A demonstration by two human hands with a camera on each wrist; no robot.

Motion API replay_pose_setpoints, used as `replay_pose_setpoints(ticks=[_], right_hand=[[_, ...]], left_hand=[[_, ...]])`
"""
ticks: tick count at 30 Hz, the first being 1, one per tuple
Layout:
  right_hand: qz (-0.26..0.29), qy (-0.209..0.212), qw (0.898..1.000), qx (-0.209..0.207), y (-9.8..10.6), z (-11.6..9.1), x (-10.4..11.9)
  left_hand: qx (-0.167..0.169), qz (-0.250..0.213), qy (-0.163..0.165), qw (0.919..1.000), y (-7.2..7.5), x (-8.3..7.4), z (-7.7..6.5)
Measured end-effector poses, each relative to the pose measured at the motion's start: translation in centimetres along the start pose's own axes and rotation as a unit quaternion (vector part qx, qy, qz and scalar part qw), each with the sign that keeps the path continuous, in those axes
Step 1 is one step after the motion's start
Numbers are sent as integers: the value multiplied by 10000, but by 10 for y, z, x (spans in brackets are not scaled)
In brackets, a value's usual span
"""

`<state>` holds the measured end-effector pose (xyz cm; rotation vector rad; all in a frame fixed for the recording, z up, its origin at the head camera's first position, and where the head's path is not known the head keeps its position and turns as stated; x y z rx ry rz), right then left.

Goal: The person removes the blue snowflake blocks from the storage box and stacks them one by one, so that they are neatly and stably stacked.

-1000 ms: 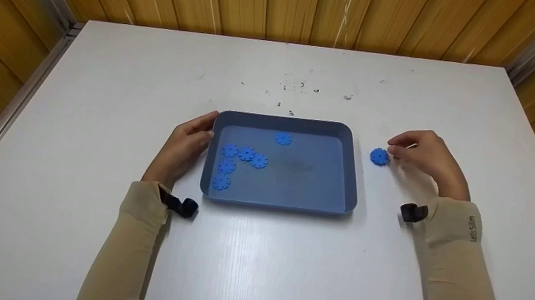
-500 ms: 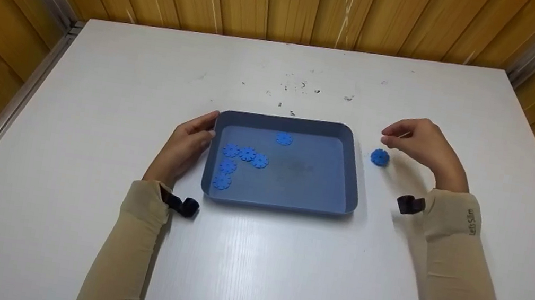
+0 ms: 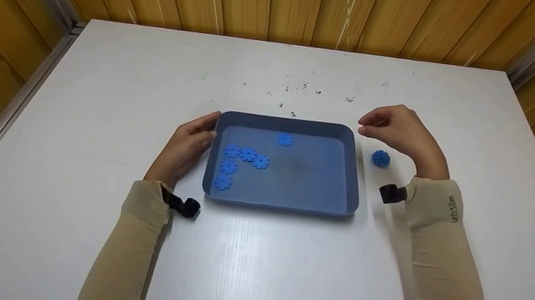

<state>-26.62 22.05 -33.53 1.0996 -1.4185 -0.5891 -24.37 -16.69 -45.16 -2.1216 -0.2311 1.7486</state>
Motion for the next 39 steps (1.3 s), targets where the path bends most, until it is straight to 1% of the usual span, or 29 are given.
replay_pose_setpoints(ticks=[4,6,11,18,24,32,39], right_hand=[[-6,266,9996,-1,-4,5,12],[-32,352,9994,38,-6,8,17],[-86,444,9988,170,-16,17,28],[-151,607,9975,333,-32,29,45],[11,836,9954,467,-46,37,59],[23,967,9933,636,-63,45,72],[-55,975,9917,840,-76,51,79]], left_hand=[[10,-119,-10,9999,0,1,1],[-14,-84,3,10000,0,1,1],[-100,-24,51,9999,0,1,1],[-121,41,65,9999,1,1,2],[-156,10,59,9999,1,2,2],[-106,-118,24,9999,1,1,1],[-99,-45,57,9999,0,0,1]])
Point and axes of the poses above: each hand's wrist, its own z-axis towards the middle knuckle, its own y-axis out of the back of the hand, x = y × z, the point moved 3 cm from there along z, towards the middle knuckle, and after that the axes turned 9 degrees about -z, right-handed, at the moved point
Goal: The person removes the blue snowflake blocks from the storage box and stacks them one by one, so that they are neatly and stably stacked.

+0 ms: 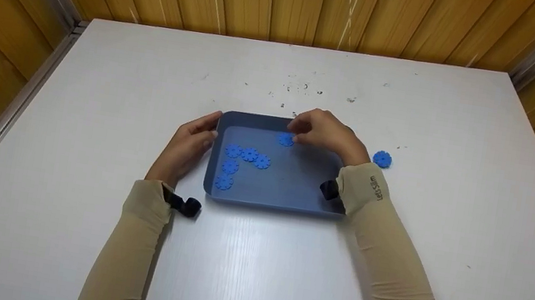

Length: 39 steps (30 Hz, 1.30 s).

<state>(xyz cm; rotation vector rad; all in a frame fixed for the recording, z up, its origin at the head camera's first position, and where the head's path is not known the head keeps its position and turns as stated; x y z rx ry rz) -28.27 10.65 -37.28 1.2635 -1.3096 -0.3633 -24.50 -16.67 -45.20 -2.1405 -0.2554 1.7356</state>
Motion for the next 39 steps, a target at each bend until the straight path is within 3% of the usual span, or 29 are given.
replay_pose_setpoints(ticks=[13,19,39], right_hand=[[-142,-6,9997,191,-17,9,3],[-253,222,9993,187,-19,8,3],[-507,367,9969,475,-25,5,-1]], left_hand=[[7,32,16,10000,0,0,0],[-33,21,32,10000,-1,-1,0],[0,129,-36,9999,0,-1,0]])
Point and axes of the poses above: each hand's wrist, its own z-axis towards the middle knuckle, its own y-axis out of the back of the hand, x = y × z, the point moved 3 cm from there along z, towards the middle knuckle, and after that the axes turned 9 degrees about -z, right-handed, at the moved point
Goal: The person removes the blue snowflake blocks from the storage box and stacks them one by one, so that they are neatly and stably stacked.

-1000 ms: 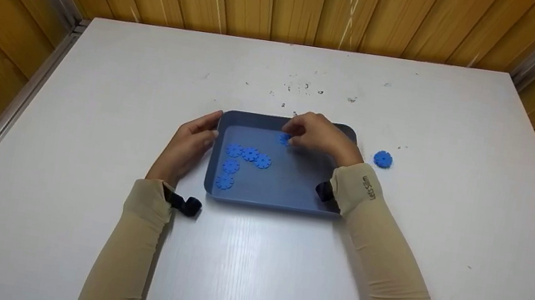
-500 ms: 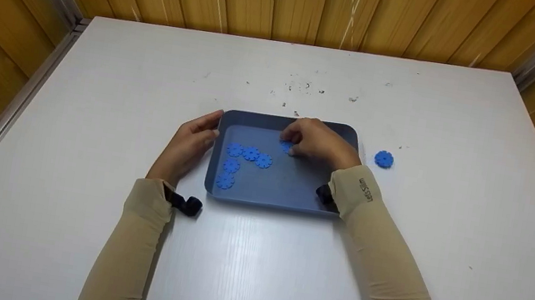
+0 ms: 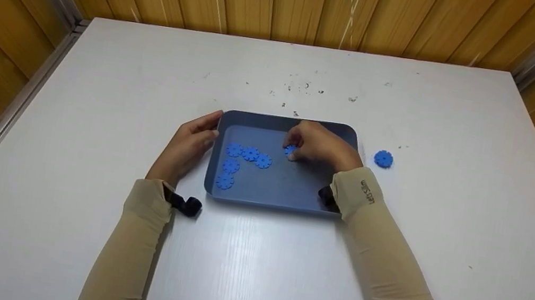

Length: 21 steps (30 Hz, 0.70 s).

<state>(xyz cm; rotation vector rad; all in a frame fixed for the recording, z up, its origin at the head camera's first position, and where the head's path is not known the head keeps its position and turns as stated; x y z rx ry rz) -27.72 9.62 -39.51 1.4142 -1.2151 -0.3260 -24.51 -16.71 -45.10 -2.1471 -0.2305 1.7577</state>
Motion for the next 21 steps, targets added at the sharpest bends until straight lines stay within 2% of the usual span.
replay_pose_setpoints(ticks=[9,21], right_hand=[[-177,35,9997,-184,8,-7,3],[-226,22,9989,-413,16,-19,1]], left_hand=[[9,-138,-27,9999,-2,-1,0],[-21,0,4,10000,-1,0,0]])
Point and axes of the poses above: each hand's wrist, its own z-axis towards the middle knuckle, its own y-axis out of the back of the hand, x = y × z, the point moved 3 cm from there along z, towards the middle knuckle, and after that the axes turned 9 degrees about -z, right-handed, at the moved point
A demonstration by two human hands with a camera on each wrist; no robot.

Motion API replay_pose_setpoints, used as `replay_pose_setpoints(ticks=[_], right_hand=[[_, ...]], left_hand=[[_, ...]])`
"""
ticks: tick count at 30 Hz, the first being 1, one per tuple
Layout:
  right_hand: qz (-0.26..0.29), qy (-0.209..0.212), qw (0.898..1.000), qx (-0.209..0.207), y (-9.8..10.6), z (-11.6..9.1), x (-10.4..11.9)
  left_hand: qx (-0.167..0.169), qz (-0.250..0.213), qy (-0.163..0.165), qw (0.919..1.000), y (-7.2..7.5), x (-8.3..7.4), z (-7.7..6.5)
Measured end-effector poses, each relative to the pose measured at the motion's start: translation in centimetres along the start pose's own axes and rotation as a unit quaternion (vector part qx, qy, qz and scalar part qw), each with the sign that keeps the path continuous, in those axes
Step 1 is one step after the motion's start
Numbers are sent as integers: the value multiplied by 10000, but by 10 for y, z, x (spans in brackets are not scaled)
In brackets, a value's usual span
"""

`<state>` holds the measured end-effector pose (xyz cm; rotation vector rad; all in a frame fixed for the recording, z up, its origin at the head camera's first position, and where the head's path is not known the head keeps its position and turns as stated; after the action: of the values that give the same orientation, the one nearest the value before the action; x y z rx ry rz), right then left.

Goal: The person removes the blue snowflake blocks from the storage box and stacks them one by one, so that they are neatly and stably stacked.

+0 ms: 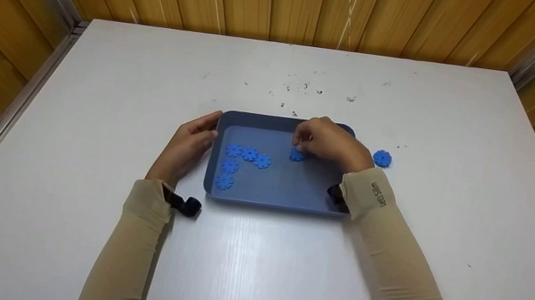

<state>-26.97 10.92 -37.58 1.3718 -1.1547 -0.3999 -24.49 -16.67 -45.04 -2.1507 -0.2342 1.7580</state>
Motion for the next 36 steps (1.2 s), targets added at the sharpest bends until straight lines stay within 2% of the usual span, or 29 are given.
replay_pose_setpoints(ticks=[10,18,25,32,36], right_hand=[[-16,33,9997,-241,17,-13,-8],[59,-291,9993,-218,27,-23,-18],[231,-499,9976,-422,34,-34,-29],[293,-539,9956,-705,41,-45,-39],[360,-711,9936,-801,43,-51,-46]], left_hand=[[-16,-42,51,10000,2,0,1],[-61,28,98,9999,3,1,1],[109,-49,-52,9999,1,-1,-1],[54,103,20,9999,2,-1,-2],[51,119,1,9999,2,-1,-1]])
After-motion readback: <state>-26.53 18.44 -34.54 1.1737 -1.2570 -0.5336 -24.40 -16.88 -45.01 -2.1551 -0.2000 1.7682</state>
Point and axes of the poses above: each hand's wrist, its own z-axis towards the middle knuckle, its own y-axis out of the back of the hand, x = y × z, the point moved 3 cm from there along z, towards the middle knuckle, and after that the axes turned 9 degrees about -z, right-handed, at the moved point
